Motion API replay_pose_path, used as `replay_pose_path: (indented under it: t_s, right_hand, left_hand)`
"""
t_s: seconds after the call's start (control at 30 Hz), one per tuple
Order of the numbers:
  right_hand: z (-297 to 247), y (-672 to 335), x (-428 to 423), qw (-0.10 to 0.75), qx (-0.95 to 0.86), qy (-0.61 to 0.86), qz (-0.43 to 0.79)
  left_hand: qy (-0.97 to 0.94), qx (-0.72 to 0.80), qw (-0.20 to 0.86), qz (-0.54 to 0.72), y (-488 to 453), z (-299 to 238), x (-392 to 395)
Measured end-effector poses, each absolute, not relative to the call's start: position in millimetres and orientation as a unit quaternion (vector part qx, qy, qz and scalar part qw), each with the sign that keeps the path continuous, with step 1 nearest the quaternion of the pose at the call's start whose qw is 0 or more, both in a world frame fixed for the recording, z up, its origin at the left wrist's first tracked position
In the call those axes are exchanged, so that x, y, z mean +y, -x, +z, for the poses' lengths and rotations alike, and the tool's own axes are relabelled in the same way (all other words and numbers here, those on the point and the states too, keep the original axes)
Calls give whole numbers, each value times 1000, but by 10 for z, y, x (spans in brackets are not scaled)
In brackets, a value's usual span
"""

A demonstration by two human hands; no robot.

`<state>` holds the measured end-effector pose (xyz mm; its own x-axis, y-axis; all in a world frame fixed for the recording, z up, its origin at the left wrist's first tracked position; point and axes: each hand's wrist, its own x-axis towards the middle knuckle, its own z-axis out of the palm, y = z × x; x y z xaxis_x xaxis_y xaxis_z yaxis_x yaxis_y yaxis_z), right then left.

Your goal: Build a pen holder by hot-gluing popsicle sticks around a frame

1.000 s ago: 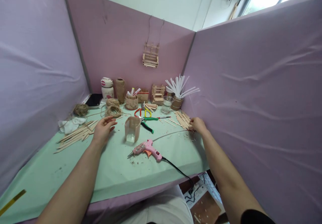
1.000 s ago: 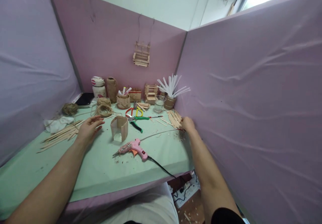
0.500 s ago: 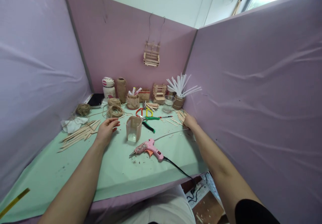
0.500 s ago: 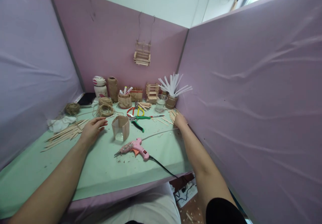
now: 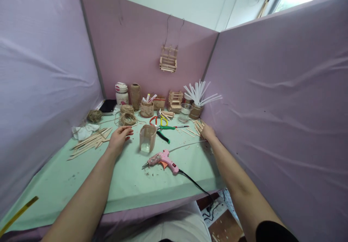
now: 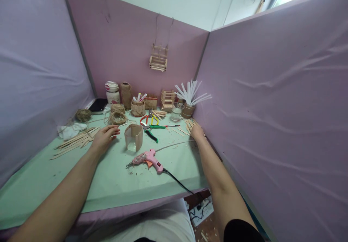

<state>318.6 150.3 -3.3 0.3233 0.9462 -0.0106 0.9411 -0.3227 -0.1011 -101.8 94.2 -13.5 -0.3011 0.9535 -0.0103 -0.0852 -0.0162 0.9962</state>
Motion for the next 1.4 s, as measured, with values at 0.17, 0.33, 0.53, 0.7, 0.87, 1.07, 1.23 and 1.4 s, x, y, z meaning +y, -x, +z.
replay_pose_path:
  t_s: [0.17, 0.33, 0.53, 0.7, 0.87, 1.07, 1.23, 1.4]
  right_hand:
    - [173, -3101, 1351, 122, -562, 817, 26]
    - [497, -2605, 858, 262, -619, 740, -18]
    - [420, -1352, 53, 508, -710, 484, 60]
    - [42, -758, 53, 485, -756, 438, 44]
    - [-64, -695, 117, 470, -779, 415, 7]
    - [-88, -680, 70, 494, -768, 399, 86]
    - [-67, -726, 36, 501, -755, 410, 110]
    - [124, -1269, -74, 424, -729, 524, 123]
  left_hand:
    - [-390, 544, 437, 601, 1020, -135, 939]
    - [-408, 509, 405, 640, 993, -94, 868]
    - [-479, 387, 507, 603, 925, 59, 612]
    - [-456, 338, 565, 599, 891, 133, 516]
    - [-438, 339, 557, 619, 893, 140, 533]
    - [-401, 286, 606, 624, 935, 101, 535]
    - [-372, 256, 628, 634, 959, 88, 546]
    - [-359, 234, 629, 649, 1008, 58, 589]
